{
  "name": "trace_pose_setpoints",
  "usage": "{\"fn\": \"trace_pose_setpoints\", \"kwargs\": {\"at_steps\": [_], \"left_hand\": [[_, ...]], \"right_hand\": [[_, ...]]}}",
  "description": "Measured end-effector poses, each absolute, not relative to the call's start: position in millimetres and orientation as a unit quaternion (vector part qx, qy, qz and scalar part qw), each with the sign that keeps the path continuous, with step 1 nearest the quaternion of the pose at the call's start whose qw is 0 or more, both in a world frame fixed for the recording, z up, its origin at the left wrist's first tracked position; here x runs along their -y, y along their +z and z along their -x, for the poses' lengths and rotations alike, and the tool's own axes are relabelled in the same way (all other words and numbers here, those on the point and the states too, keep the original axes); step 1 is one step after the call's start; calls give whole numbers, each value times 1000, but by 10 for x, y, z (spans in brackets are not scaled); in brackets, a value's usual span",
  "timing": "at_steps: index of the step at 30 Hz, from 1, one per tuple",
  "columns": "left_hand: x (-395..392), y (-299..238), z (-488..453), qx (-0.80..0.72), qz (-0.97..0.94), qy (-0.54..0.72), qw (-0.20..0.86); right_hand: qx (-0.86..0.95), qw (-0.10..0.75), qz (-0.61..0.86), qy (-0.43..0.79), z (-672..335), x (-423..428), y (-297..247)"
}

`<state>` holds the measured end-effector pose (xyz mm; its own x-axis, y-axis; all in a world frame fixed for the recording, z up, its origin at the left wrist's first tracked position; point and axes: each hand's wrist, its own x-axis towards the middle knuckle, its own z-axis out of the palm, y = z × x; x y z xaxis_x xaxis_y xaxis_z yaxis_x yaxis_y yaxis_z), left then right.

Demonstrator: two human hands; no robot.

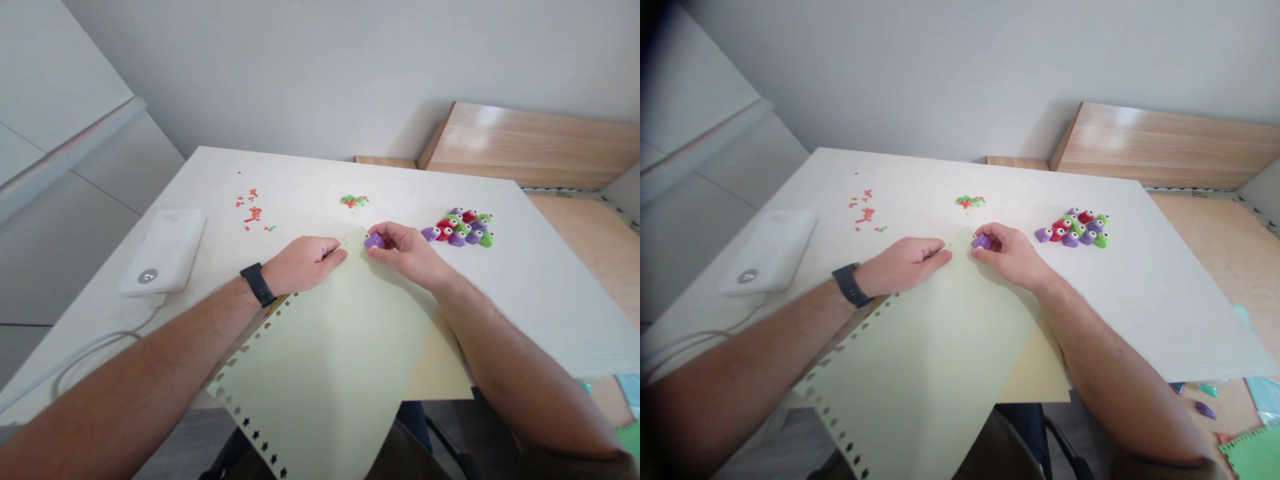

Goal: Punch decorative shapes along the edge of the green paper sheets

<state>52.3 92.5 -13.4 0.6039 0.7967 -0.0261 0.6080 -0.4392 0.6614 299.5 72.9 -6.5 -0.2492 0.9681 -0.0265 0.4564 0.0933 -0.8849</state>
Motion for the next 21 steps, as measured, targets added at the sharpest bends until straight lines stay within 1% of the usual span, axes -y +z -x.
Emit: {"fn": "trace_pose_setpoints", "kwargs": {"at_steps": [21], "left_hand": [[-910,-124,-523,-438,-815,161,344]], "right_hand": [[666,297,527,437,-3116,-705,28]]}}
